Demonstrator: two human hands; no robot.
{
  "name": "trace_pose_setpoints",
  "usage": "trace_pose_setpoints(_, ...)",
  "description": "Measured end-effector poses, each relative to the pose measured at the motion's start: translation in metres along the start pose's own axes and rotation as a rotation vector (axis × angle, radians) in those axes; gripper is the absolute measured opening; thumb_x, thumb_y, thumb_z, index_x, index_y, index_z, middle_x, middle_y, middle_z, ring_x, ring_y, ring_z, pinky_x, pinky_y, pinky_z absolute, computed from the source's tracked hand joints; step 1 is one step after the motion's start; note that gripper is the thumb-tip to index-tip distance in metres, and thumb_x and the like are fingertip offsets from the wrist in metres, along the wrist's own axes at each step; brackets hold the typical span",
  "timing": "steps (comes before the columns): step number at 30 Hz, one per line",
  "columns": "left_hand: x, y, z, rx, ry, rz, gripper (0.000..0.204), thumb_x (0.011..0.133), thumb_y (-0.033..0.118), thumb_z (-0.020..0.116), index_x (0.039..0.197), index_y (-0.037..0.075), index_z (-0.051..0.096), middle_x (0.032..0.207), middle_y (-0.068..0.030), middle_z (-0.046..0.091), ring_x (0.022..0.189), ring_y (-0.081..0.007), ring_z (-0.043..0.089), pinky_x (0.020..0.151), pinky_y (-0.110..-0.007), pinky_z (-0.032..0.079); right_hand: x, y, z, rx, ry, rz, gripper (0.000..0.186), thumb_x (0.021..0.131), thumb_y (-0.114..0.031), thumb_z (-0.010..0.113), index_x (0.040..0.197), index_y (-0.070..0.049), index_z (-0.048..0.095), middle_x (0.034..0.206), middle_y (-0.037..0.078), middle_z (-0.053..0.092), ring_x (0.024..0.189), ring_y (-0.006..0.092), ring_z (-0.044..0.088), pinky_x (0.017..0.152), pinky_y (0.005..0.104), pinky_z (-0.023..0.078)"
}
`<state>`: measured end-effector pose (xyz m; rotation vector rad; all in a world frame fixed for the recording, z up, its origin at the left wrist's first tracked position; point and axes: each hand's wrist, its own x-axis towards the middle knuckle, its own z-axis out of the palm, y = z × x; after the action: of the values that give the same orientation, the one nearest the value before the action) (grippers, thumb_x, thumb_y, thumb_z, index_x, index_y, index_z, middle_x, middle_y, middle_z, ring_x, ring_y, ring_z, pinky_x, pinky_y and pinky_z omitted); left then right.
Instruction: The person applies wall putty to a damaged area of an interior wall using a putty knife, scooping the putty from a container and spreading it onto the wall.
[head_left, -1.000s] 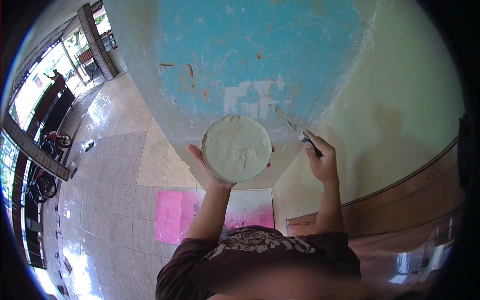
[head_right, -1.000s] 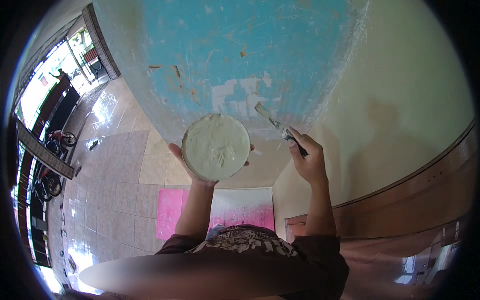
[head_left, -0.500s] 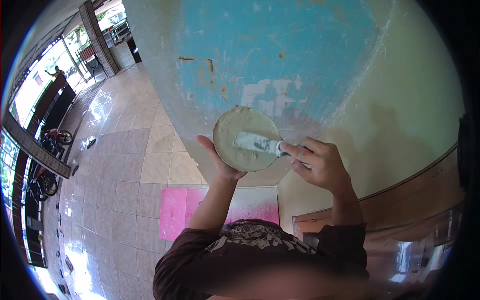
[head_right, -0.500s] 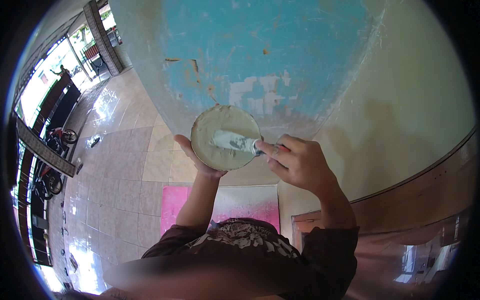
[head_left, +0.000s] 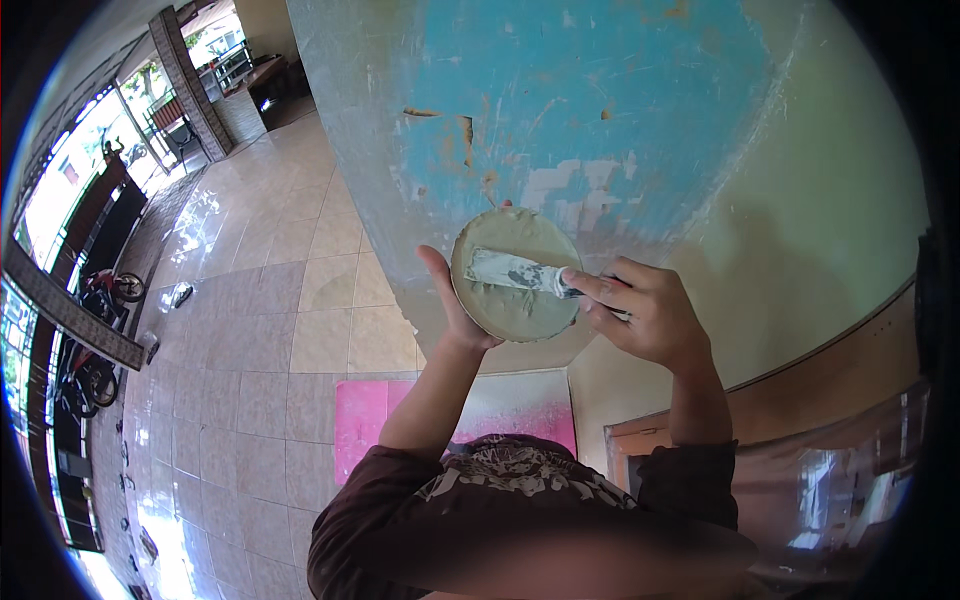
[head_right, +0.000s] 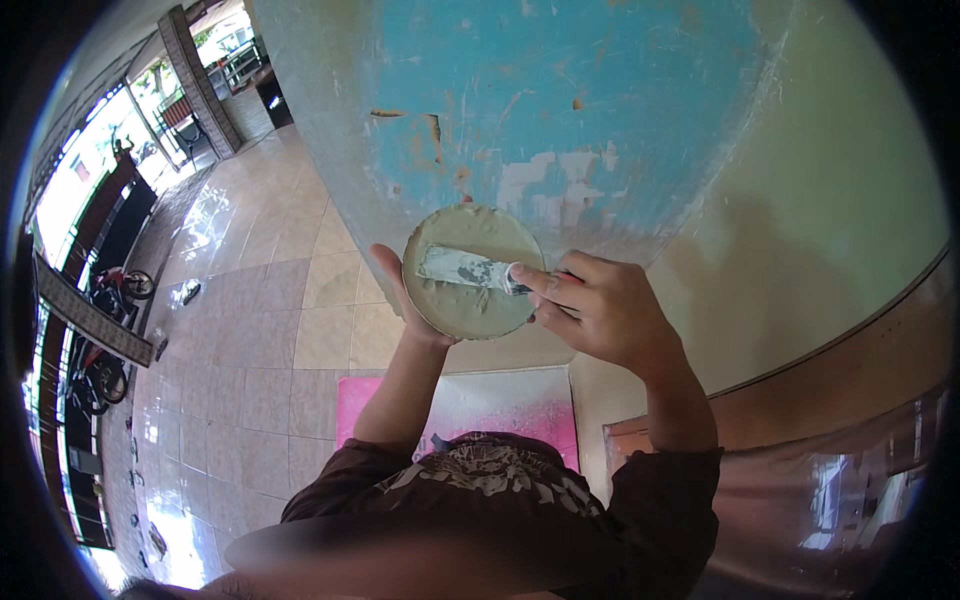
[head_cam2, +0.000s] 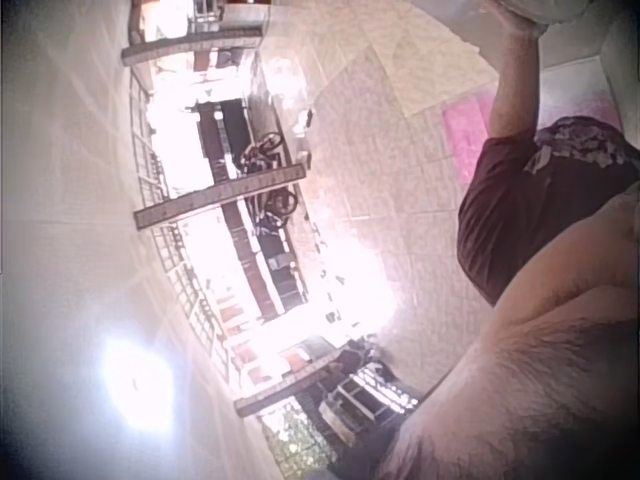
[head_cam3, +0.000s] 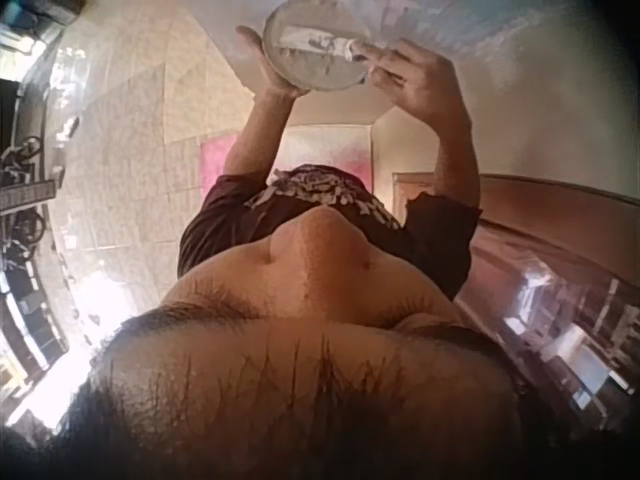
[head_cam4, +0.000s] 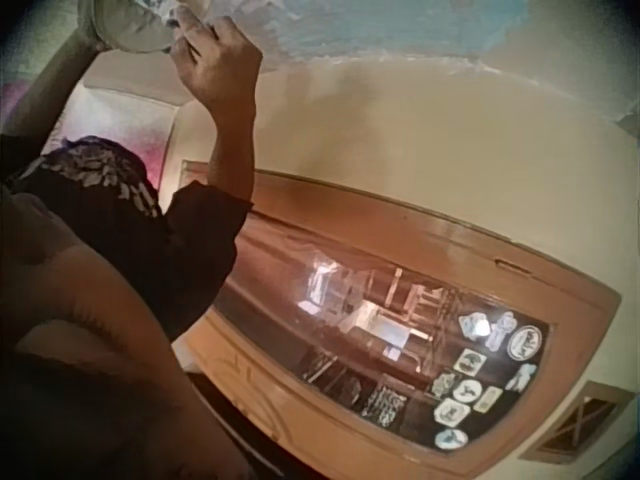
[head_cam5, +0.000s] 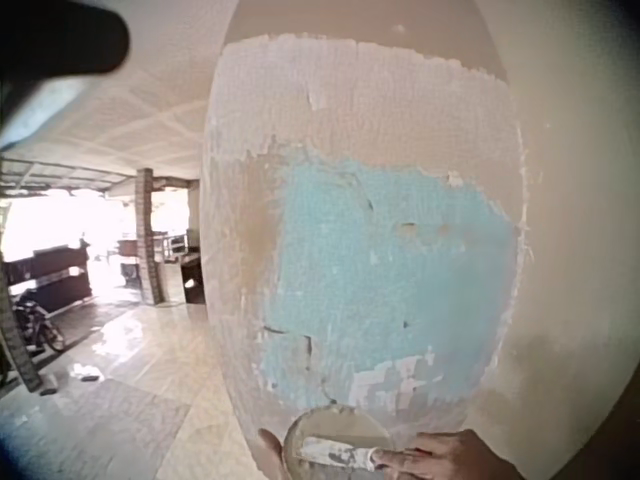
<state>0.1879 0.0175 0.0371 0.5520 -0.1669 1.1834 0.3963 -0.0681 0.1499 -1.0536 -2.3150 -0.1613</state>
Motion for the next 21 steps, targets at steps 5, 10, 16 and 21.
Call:
trace_pose_setpoints(5,-0.001,0.009,-0.011,-0.125,-0.028,-0.074,0.115,0.084,0.096,0.034,0.159,0.009,0.038,0.156,-0.0132,0.049,0.136,-0.0354,0.054,0.108,-0.058,0.049,-0.001,-0.008,0.004,0.011,-0.043,0.020,0.041,0.085,-0.016,0.076,0.126,-0.016,0.077,0.074,0.004,0.055,0.060,0.0190,0.056,0.054,0.0348,0.048)
trace_pose_setpoints(10,0.000,0.017,-0.012,-0.202,-0.044,-0.130,0.115,0.084,0.097,0.031,0.160,0.011,0.038,0.155,-0.0123,0.049,0.136,-0.0348,0.054,0.108,-0.057,0.049,-0.001,-0.016,0.011,0.001,-0.041,0.030,0.043,0.085,-0.015,0.075,0.127,-0.018,0.077,0.074,0.004,0.054,0.059,0.0188,0.054,0.054,0.0346,0.048)
trace_pose_setpoints(16,0.000,0.022,-0.011,-0.175,-0.144,-0.165,0.112,0.085,0.096,0.029,0.157,0.012,0.041,0.152,-0.0118,0.051,0.136,-0.0342,0.054,0.109,-0.055,0.050,-0.008,-0.020,0.005,0.004,-0.064,0.078,0.051,0.076,0.002,0.074,0.125,-0.010,0.077,0.080,0.007,0.063,0.061,0.0204,0.058,0.055,0.0331,0.049)
trace_pose_setpoints(21,0.005,0.019,-0.018,-0.270,-0.096,-0.159,0.111,0.084,0.097,0.030,0.156,0.013,0.043,0.150,-0.0120,0.052,0.134,-0.0352,0.055,0.107,-0.057,0.050,-0.014,-0.012,0.008,0.087,-0.013,0.084,0.047,0.079,-0.004,0.074,0.125,-0.014,0.077,0.078,0.005,0.060,0.061,0.0193,0.058,0.055,0.0330,0.048)
